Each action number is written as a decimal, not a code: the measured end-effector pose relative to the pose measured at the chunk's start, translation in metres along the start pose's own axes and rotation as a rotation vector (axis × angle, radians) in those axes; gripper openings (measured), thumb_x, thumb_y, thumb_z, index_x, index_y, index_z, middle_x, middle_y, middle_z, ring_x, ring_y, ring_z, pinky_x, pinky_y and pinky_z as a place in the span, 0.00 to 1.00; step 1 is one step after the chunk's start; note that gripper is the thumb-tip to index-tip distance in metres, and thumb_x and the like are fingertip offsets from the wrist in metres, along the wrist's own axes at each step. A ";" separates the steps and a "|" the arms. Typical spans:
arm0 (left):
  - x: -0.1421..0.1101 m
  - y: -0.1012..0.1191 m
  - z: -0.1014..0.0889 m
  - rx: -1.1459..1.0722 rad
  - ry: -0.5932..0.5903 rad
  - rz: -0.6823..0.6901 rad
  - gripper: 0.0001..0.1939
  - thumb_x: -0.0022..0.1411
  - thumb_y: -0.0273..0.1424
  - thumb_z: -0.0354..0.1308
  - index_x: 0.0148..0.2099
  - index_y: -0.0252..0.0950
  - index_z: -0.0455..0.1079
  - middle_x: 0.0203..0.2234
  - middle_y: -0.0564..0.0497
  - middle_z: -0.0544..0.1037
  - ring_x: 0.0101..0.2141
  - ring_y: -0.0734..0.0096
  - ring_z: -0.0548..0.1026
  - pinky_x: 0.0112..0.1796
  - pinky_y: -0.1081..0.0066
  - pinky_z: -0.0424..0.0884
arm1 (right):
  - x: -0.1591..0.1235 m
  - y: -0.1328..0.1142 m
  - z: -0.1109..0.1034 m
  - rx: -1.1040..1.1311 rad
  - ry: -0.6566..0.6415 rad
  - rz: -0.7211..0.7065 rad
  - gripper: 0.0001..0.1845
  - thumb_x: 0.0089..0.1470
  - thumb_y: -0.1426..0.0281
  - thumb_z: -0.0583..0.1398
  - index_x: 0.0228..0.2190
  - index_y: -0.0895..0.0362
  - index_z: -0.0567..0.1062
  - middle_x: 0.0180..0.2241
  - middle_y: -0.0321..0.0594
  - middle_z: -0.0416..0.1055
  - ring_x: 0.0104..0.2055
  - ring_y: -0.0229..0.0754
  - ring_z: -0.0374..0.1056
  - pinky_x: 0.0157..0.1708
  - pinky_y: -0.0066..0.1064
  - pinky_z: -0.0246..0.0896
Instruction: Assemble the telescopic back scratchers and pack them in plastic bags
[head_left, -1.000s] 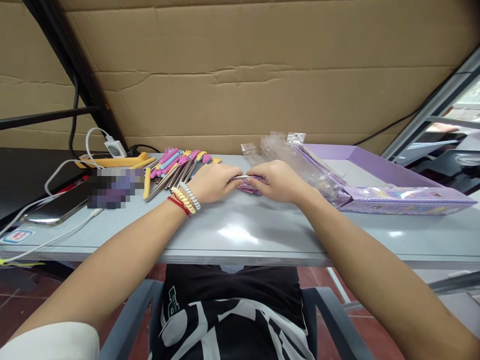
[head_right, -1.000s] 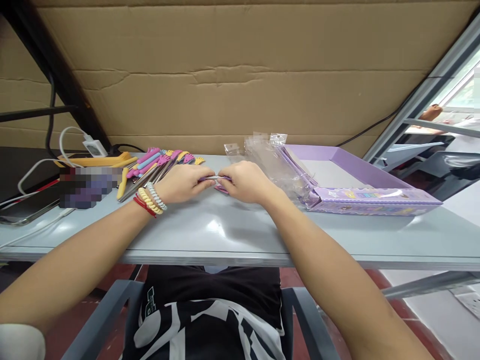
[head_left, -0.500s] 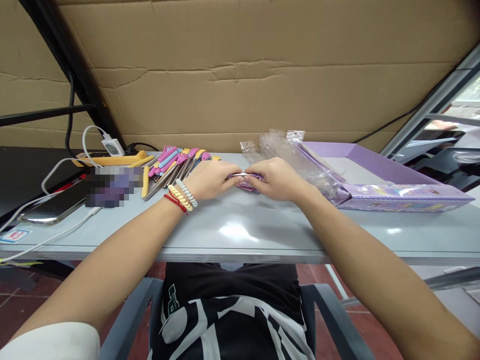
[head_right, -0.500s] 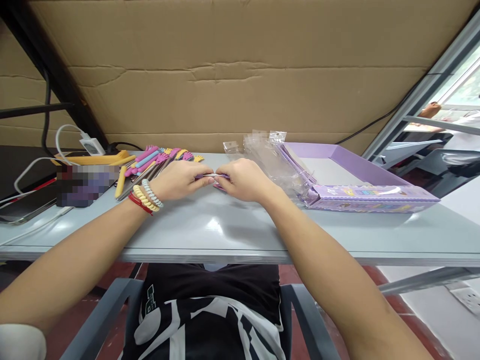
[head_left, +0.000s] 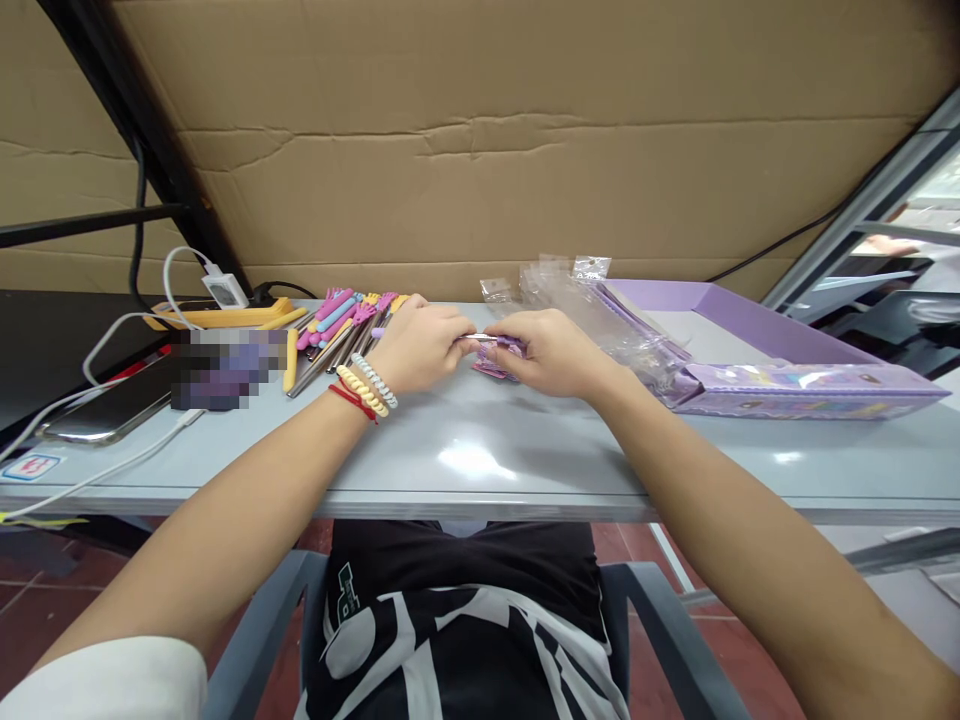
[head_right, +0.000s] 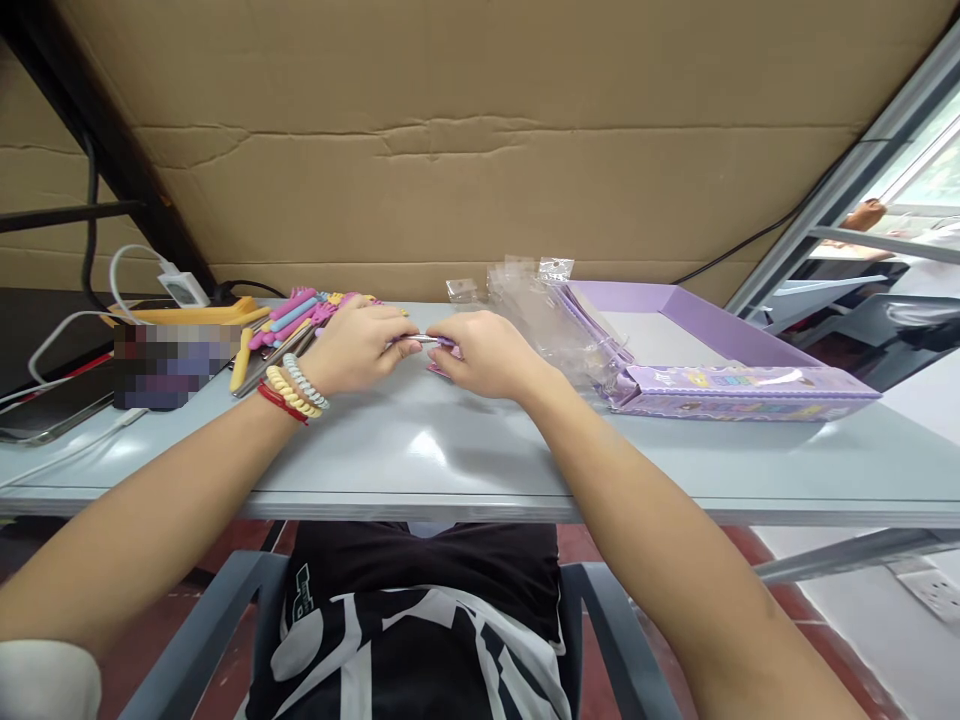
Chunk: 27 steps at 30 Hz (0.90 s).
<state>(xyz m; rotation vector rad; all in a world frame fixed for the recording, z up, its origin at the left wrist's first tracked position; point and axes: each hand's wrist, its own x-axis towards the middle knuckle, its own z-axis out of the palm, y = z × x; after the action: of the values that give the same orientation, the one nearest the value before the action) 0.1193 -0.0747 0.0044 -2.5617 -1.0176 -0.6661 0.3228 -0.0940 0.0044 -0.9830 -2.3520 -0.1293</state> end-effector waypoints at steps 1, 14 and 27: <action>0.000 -0.002 -0.001 0.010 0.030 -0.024 0.15 0.66 0.36 0.49 0.36 0.37 0.75 0.30 0.47 0.78 0.34 0.62 0.74 0.39 0.62 0.59 | 0.001 0.001 0.000 0.014 0.035 -0.010 0.12 0.55 0.67 0.56 0.35 0.58 0.78 0.29 0.41 0.75 0.30 0.39 0.66 0.32 0.30 0.54; -0.005 -0.020 -0.011 -0.042 0.191 -0.033 0.18 0.67 0.41 0.48 0.44 0.38 0.76 0.34 0.47 0.79 0.35 0.65 0.75 0.37 0.66 0.61 | 0.002 0.003 -0.007 0.120 0.275 -0.013 0.16 0.51 0.60 0.63 0.37 0.58 0.78 0.33 0.43 0.76 0.33 0.41 0.69 0.35 0.32 0.61; -0.002 -0.015 0.000 0.028 0.358 0.079 0.17 0.69 0.40 0.48 0.43 0.42 0.77 0.29 0.49 0.77 0.31 0.67 0.71 0.33 0.66 0.59 | 0.001 -0.001 -0.004 0.327 0.316 0.025 0.17 0.50 0.57 0.63 0.33 0.58 0.78 0.31 0.42 0.76 0.32 0.40 0.69 0.32 0.32 0.62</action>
<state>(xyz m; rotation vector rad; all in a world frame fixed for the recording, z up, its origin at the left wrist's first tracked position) 0.1075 -0.0656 0.0052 -2.3285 -0.7950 -1.0319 0.3234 -0.0959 0.0084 -0.7691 -1.9911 0.1012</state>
